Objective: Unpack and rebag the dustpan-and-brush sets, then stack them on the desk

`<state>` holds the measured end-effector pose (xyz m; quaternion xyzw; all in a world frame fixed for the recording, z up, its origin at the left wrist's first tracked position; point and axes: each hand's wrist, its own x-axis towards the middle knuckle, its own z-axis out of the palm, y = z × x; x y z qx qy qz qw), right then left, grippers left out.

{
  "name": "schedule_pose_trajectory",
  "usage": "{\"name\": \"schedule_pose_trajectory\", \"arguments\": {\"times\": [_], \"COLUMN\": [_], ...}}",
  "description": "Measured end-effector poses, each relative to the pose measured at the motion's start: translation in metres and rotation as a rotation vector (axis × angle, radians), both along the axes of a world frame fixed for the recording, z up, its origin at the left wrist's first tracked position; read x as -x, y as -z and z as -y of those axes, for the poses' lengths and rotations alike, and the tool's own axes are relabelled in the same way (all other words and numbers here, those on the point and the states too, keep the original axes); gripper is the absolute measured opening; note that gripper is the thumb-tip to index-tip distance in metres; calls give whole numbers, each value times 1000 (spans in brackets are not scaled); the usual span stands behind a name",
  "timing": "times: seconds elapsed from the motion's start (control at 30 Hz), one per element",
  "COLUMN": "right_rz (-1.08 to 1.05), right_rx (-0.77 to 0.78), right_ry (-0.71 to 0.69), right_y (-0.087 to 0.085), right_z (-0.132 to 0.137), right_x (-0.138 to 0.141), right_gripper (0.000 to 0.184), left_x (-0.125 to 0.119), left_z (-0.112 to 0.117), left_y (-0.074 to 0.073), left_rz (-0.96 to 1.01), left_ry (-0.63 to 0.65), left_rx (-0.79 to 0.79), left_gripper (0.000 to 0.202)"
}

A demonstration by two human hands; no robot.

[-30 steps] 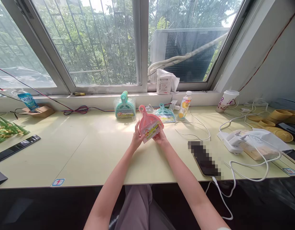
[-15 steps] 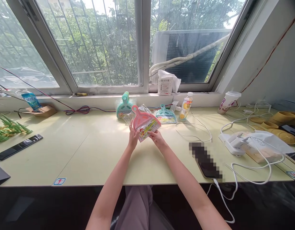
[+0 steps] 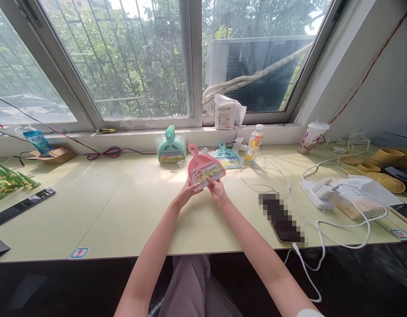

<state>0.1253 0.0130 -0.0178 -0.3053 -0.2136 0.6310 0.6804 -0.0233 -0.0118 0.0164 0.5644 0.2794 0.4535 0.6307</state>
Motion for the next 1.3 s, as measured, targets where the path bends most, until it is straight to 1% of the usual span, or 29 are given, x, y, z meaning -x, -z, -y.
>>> {"name": "schedule_pose_trajectory", "arguments": {"times": [0.03, 0.07, 0.13, 0.23, 0.3, 0.37, 0.43, 0.5, 0.57, 0.7, 0.8, 0.87, 0.97, 1.1, 1.17, 1.23, 1.3], "right_rz": [2, 7, 29, 67, 79, 86, 97, 117, 130, 127, 132, 145, 168, 214, 277, 365, 474], "right_rx": [2, 5, 4, -9, -10, -5, -2, 2, 0, -51, -62, -30, 9, 39, 59, 57, 31], "right_ry": [8, 13, 3, -39, -32, 9, 48, 48, 10, -116, -158, -147, -132, -144, -203, -315, -444], "right_y": [0, 0, 1, 1, 1, 1, 1, 0, -1, 0, 0, 0, -2, -4, -6, -9, -14], "right_z": [-1, -1, -2, 1, 4, 6, 8, 8, 7, 5, 5, 5, 4, 1, 0, 0, 0], "right_x": [-1, -2, -1, 6, 11, 14, 13, 11, 10, 11, 12, 11, 8, 3, -3, -11, -20], "right_gripper": [33, 33, 34, 35, 35, 35, 35, 34, 32, 32, 35, 34, 31, 29, 25, 21, 21], "left_x": [2, 4, 8, 8, 5, 0, -4, -6, -4, 5, 9, 9, 6, 6, 8, 13, 20], "left_z": [-1, -3, -6, -8, -6, -2, 0, 0, -3, -16, -20, -19, -13, -8, -11, -17, -22], "left_y": [0, 0, 0, -1, -2, -3, -3, 0, 5, 18, 21, 19, 13, 7, 7, 10, 13], "left_rz": [-2, -1, 16, 80, 115, 131, 133, 130, 134, 149, 135, 116, 47, -42, -46, -21, 4], "left_ry": [56, 75, 20, -131, -191, -189, -151, -145, -186, -287, -305, -288, -256, -254, -280, -293, -296], "left_rx": [57, 95, 103, 24, -18, -38, -40, -24, 1, 25, 26, 31, 56, 36, 35, 50, 96], "left_gripper": [68, 61, 56, 63, 70, 75, 76, 75, 73, 70, 71, 74, 78, 74, 71, 68, 64]}}
